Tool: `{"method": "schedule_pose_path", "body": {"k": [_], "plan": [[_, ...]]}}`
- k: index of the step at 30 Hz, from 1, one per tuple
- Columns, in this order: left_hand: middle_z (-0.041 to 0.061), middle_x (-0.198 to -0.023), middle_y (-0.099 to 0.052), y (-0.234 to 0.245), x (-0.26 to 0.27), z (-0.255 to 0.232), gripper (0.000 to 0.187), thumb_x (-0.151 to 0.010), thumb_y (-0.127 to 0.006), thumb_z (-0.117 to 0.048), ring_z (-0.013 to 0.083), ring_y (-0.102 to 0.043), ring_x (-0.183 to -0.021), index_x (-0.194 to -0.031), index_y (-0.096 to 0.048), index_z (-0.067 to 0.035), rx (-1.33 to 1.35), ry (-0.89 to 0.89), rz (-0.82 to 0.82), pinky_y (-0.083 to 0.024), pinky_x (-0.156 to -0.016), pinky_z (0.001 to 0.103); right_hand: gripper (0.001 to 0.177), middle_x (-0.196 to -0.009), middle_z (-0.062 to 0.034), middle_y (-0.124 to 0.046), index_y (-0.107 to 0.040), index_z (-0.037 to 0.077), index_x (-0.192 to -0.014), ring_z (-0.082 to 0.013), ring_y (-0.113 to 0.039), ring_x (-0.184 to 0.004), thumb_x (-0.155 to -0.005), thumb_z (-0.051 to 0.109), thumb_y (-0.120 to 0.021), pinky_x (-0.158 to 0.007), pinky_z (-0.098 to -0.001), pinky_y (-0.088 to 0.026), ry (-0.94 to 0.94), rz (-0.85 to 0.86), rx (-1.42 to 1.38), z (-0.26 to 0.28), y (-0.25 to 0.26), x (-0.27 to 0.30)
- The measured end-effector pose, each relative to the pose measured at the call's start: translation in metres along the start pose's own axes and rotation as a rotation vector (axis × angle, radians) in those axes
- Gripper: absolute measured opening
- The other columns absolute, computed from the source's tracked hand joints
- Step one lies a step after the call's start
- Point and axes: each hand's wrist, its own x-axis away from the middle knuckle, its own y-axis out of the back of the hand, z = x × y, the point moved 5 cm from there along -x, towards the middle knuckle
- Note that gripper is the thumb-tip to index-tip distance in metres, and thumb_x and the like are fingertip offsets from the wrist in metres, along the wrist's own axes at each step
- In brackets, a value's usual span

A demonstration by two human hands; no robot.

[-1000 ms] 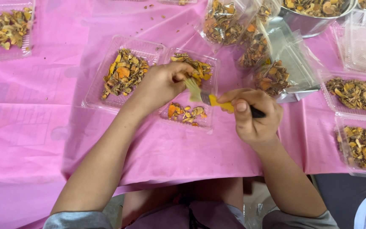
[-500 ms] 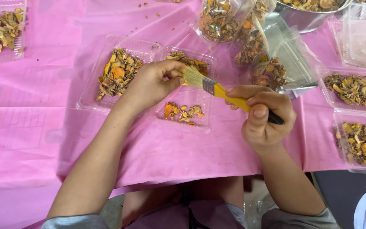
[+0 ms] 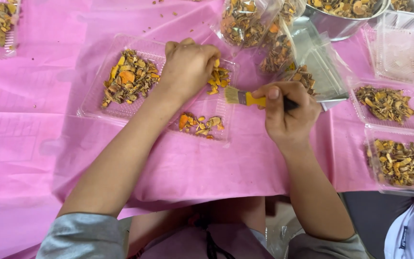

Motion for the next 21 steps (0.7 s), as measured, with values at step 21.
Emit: {"method": "schedule_pose_path", "body": {"k": [21], "plan": [[0.020,-0.094,-0.078,0.046,0.073,-0.002,0.028,-0.085,-0.075,-0.016,0.0423,-0.070,-0.097,-0.113,-0.078,-0.010,0.447,0.156,0.317,-0.051,-0.086,0.054,0.031,-0.078,-0.0219,-0.073,-0.055,-0.002,-0.089,-0.0224,-0.066,-0.053,-0.111,0.020,-0.049,-0.050,-0.0296,-0.052,0.129,-0.093,-0.358,0.011,0.002,-0.005]]}}
